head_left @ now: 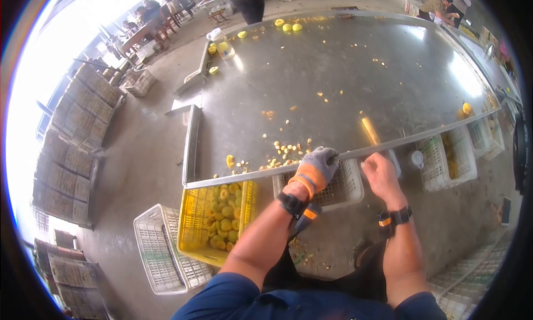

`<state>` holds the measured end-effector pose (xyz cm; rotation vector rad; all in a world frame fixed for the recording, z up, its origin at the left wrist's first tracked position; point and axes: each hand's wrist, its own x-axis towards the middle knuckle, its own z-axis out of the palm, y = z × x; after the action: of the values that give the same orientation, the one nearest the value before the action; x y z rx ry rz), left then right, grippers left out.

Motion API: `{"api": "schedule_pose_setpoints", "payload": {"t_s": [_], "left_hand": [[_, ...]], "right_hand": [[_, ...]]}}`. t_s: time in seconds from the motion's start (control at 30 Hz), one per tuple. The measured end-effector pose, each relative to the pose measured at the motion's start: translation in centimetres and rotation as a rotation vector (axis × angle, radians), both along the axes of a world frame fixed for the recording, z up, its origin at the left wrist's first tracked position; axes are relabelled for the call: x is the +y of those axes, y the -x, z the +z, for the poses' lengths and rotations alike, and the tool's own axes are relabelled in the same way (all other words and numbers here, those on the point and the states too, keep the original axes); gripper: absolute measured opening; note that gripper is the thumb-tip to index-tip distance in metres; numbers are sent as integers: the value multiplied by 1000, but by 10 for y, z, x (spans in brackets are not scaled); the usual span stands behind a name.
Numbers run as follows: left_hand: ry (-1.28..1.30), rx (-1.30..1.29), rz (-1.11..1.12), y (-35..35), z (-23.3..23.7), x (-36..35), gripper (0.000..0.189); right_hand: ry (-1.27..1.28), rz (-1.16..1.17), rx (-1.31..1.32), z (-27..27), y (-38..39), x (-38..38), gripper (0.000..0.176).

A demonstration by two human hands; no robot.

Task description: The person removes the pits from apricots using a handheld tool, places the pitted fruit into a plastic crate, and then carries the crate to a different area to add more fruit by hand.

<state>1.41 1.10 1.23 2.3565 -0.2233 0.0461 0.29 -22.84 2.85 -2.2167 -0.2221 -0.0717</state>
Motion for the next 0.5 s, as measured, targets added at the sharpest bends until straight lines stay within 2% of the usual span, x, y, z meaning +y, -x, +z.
{"api": "schedule_pose_setpoints", "payload": {"t_s": [0.5], "left_hand": [[25, -4, 9, 2, 0, 1, 26]], "right_hand": [[-11, 8, 2, -2, -1, 1, 20]]}}
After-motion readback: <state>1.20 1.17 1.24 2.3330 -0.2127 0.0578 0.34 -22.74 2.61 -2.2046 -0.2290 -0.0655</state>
